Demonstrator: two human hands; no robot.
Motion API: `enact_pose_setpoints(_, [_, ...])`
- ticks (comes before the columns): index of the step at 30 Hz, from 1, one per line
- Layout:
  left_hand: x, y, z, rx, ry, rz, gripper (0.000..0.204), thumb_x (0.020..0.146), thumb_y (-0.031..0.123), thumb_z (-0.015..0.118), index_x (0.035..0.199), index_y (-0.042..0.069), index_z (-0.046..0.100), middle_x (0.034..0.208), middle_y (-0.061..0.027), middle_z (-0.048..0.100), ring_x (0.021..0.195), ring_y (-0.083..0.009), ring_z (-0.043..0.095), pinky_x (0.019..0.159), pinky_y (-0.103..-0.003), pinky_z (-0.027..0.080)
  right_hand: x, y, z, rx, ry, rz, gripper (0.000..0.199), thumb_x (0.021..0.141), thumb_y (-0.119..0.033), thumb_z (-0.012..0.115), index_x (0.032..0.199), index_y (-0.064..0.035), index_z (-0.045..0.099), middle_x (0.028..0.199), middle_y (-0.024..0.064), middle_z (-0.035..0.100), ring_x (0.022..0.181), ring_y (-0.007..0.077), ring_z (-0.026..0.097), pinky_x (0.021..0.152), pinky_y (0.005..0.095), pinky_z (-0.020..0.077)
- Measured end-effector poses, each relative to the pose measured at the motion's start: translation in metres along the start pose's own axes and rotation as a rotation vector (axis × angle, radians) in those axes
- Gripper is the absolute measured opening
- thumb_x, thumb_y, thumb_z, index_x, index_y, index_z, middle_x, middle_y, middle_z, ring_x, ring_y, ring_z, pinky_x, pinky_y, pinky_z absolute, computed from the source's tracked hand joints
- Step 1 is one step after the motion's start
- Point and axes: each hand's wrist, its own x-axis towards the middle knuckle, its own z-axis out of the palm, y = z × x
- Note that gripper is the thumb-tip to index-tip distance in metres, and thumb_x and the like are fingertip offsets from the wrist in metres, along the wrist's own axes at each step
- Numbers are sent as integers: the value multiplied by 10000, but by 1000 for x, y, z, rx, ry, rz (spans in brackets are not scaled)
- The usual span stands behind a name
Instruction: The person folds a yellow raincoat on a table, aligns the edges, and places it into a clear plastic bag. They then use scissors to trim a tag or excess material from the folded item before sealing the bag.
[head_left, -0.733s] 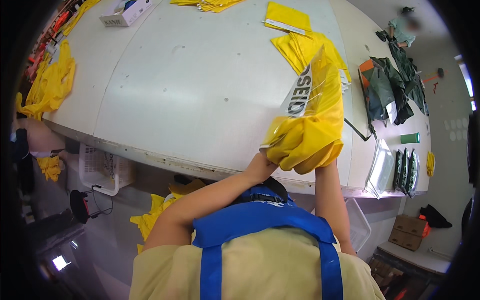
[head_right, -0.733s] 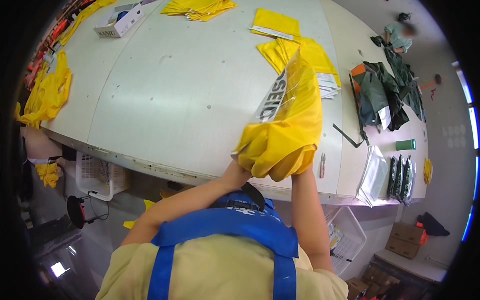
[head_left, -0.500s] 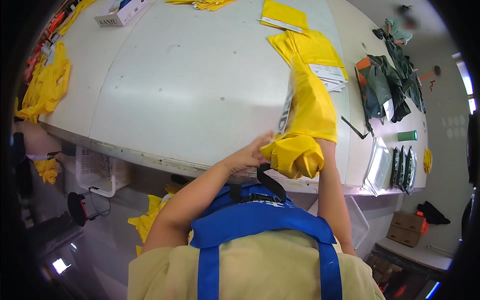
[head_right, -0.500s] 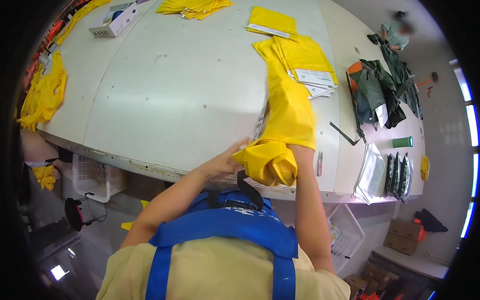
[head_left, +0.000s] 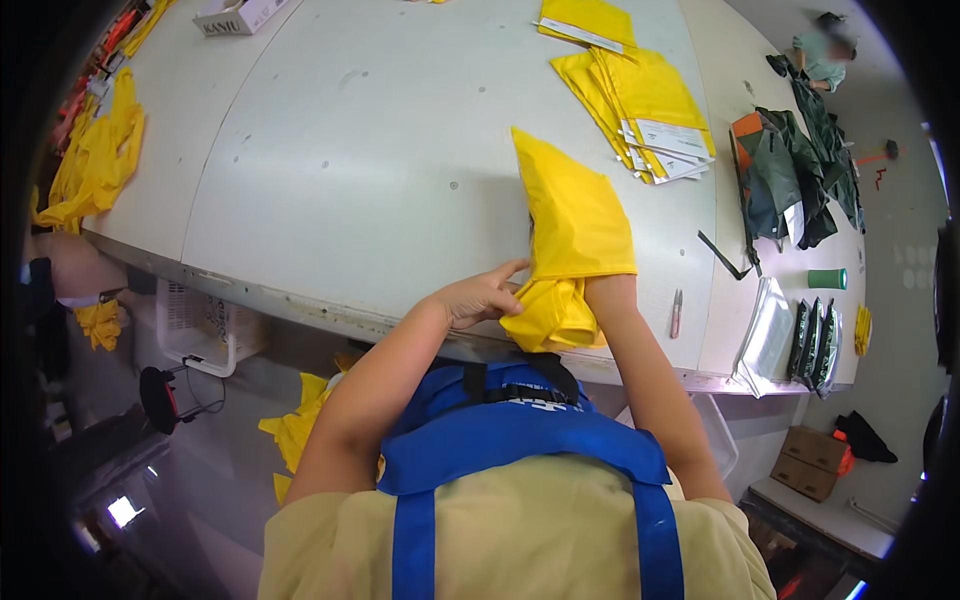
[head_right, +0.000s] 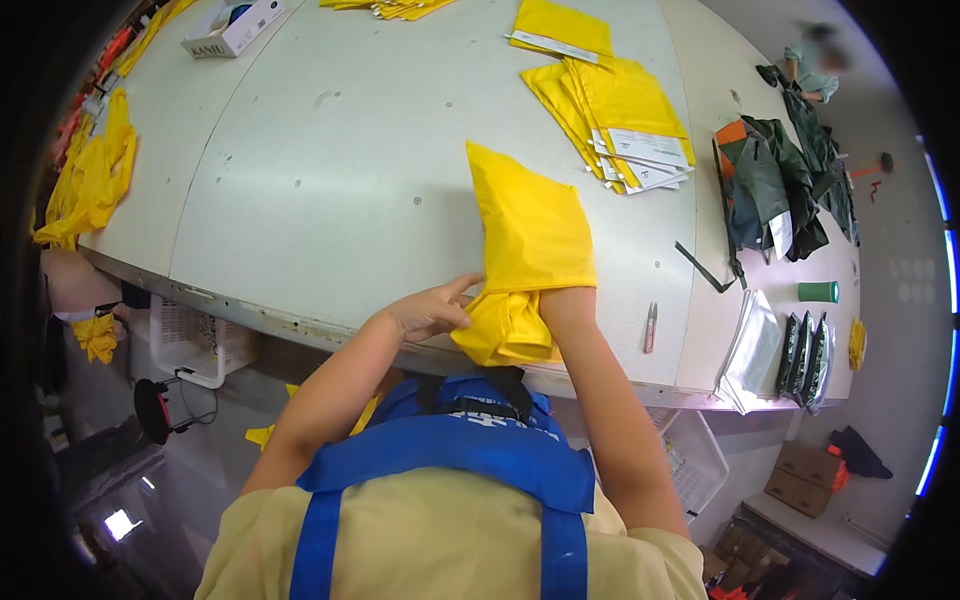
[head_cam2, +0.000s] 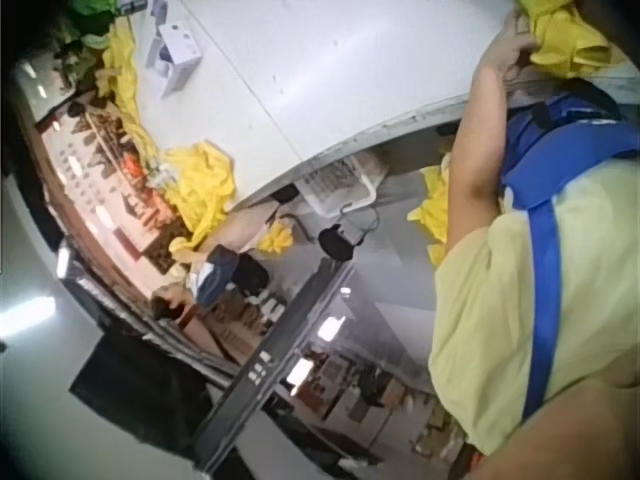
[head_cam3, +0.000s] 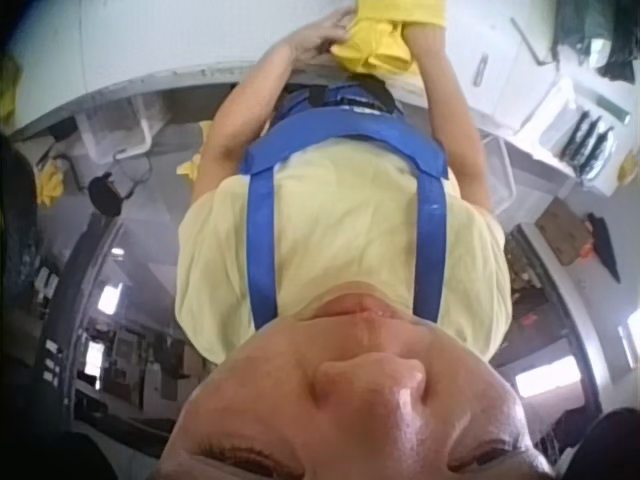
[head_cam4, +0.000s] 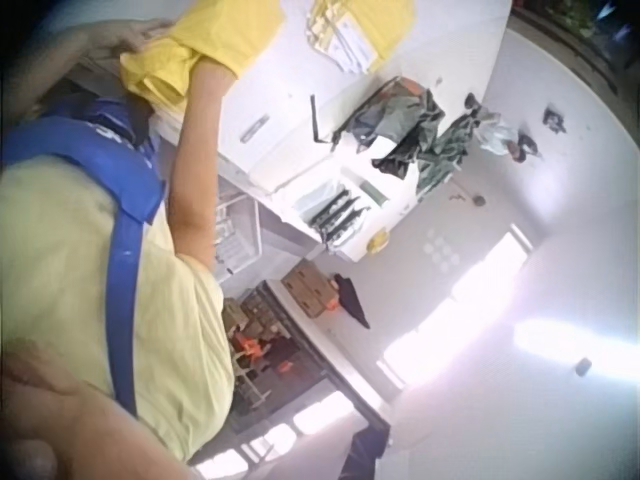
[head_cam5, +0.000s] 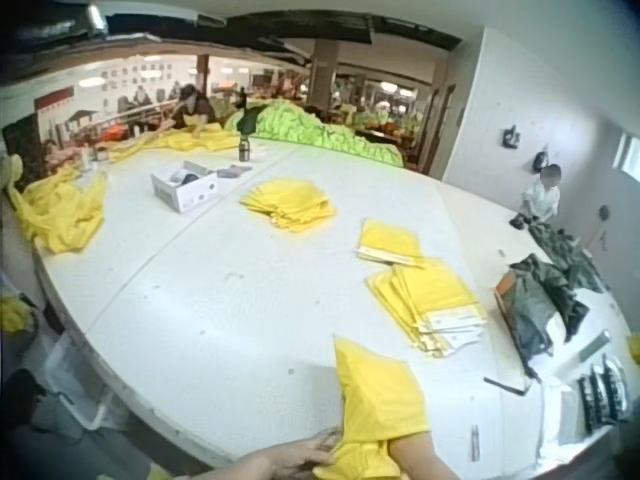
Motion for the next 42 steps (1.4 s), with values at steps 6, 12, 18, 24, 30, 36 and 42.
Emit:
enact_pose_setpoints(6, [22,1,24,115,199,40,1013,735,135,709,1482,49,30,1478,-181,265,1330,-272,362,1090,-361,303,5,-15,7,17,-254,-4,435,892,-228,505,1304,-87,501,1345,144,490,1252,313,434,1039,399,348])
enact_pose_setpoints(12, [24,1,21,420,188,55,947,765,128,676,1481,40,62,1489,-158,262,1372,-262,292,1133,-341,196,35,-6,10,-10,179,-273,392,881,-229,552,1225,-43,567,1244,193,559,1216,371,462,1024,434,351])
enact_pose_setpoints(18, [36,-30,1,268,34,67,875,788,178,668,1485,67,150,1464,-120,346,1352,-233,325,1114,-332,237,21,-4,35,51,54,-91,395,883,-237,548,1228,-44,566,1246,192,559,1215,367,464,1025,431,351])
enact_pose_setpoints(24, [30,-19,8,113,-37,-52,802,773,204,713,1443,66,295,1431,-94,400,1326,-205,360,1098,-325,275,44,-20,60,90,70,-5,398,886,-246,545,1230,-46,565,1248,190,560,1214,364,466,1026,427,352])
enact_pose_setpoints(30, [32,-19,-19,421,41,25,783,757,196,725,1417,50,332,1380,-83,456,1260,-194,431,1058,-310,327,76,-20,59,110,52,-67,402,888,-254,542,1232,-47,564,1250,188,560,1213,360,469,1027,423,352])
enact_pose_setpoints(36, [26,26,-4,314,74,-235,724,812,167,672,1425,45,306,1387,-90,444,1258,-189,428,1059,-317,324,79,-42,60,101,-2,-131,406,890,-263,539,1234,-48,563,1252,186,561,1212,357,471,1028,419,352])
enact_pose_setpoints(42, [17,-5,16,39,306,47,763,827,87,626,1455,39,197,1432,-88,376,1305,-190,374,1087,-329,290,101,-51,73,139,-20,-135,409,893,-271,535,1236,-50,562,1254,184,561,1211,354,473,1028,415,353])
